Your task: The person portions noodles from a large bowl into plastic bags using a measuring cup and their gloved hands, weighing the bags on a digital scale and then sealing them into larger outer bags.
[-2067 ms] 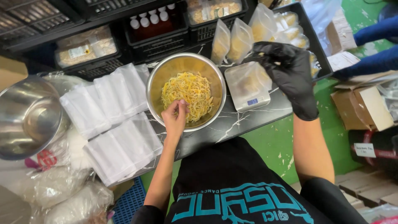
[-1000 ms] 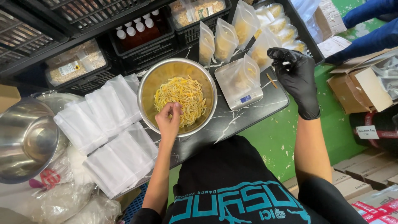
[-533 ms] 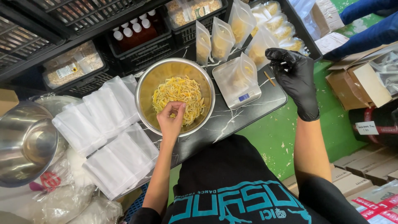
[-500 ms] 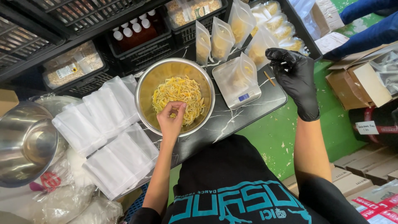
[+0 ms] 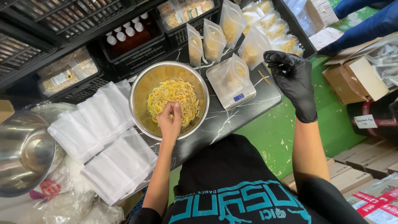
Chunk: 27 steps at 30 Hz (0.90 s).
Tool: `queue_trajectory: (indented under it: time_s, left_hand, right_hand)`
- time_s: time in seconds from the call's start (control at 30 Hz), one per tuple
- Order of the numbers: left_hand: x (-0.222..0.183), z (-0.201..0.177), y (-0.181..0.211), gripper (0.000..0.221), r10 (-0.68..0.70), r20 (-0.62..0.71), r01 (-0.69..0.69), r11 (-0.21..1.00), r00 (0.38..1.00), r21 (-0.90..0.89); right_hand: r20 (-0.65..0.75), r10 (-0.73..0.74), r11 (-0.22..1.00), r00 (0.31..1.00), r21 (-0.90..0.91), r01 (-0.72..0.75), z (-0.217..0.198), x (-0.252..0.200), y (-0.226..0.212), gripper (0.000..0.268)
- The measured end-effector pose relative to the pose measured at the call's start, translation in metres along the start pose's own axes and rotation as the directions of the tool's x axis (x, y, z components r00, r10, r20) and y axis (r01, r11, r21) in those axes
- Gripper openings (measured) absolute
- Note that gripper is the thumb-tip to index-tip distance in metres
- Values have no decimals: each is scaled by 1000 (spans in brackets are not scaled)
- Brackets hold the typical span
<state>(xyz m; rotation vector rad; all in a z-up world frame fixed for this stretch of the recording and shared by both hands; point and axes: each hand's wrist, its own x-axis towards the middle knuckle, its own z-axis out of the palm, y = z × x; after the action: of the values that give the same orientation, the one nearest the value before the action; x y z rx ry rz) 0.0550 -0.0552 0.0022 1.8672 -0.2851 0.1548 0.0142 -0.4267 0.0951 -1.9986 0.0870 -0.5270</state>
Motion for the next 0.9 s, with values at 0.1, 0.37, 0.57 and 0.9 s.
queue_trajectory:
  time_s: [0.1, 0.37, 0.57, 0.9]
  left_hand:
    - [2, 6, 2, 33, 2, 18, -2, 1000, 1000, -19]
    - [8, 17, 6, 31, 20, 36, -19, 999, 999, -28]
    - [12, 21, 8, 35, 19, 53, -17, 999, 998, -30]
    - [15, 26, 10, 36, 34, 62, -33, 999, 998, -18]
  right_hand:
    - [2, -7, 1000, 1000, -26, 7, -3, 1, 12, 15]
    - [-26, 0, 996, 1000, -89, -3, -6, -3, 7, 15]
    - [-19, -18, 989, 1000, -150, 15, -6, -6, -3, 15]
    - [-23, 1, 998, 1000, -60, -2, 5, -4, -1, 13]
